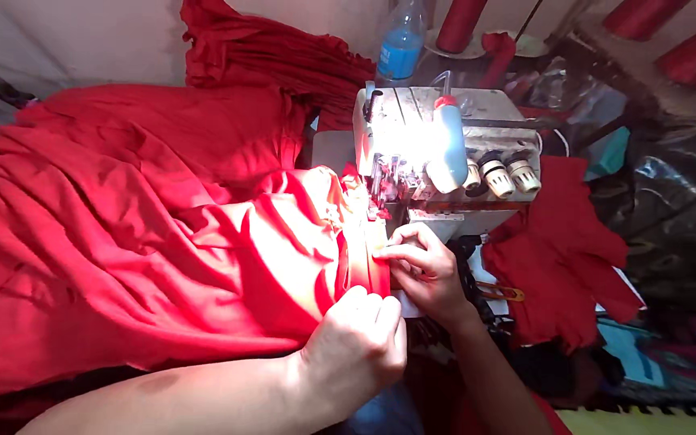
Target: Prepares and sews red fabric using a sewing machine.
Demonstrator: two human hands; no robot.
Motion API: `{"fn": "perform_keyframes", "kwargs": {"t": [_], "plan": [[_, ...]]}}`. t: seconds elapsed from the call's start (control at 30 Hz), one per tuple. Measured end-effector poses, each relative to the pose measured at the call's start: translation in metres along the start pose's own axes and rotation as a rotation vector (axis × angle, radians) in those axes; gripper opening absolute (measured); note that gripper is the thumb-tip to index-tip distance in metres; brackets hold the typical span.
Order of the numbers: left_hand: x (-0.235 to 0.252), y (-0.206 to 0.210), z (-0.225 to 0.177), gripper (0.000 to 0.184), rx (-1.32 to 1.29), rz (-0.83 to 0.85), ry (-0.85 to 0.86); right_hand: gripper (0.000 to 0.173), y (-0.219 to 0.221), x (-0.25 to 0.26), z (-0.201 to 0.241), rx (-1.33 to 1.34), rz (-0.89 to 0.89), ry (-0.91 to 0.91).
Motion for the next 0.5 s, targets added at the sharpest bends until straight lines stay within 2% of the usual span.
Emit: {"fn": "perform_keyframes", "kwargs": {"t": [0.07, 0.2, 0.27, 0.33, 0.37, 0.4, 0.43, 0.5], "plan": [[0.017, -0.013, 0.008, 0.025, 0.005, 0.114, 0.0, 0.014, 0.0, 0.001, -0.001, 0.011, -0.004, -0.004], [0.028, -0.007, 0.024, 0.025, -0.021, 0.046, -0.053, 0.014, -0.001, 0.004, -0.002, 0.019, -0.005, -0.017], [0.033, -0.008, 0.04, 0.02, -0.065, 0.107, -0.124, 0.014, -0.001, 0.007, -0.002, 0.019, 0.001, -0.012], [0.029, 0.017, 0.079, 0.024, -0.092, 0.081, -0.169, 0.014, -0.001, 0.012, -0.004, 0.022, 0.011, 0.025], [0.02, 0.052, 0.113, 0.028, -0.077, -0.084, -0.107, 0.015, -0.001, 0.014, -0.005, 0.028, 0.021, 0.045], [0.018, 0.066, 0.147, 0.034, -0.037, -0.021, -0.058, 0.015, -0.001, 0.017, -0.007, 0.044, 0.036, 0.062], [0.024, 0.066, 0.179, 0.03, 0.013, 0.091, -0.011, 0.015, 0.0, 0.02, -0.007, 0.06, 0.043, 0.073], [0.051, 0.046, 0.228, 0.01, 0.064, 0.257, 0.012, 0.016, 0.001, 0.023, -0.008, 0.058, 0.04, 0.091]]}}
Point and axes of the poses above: each hand's wrist, its own x-axis towards the middle knuckle, its own y-axis out of the palm, z = x × y, the point moved 2 cm from there along x, towards the middle knuckle, and after that the axes turned 3 degrees about z, right-handed, at the moved point
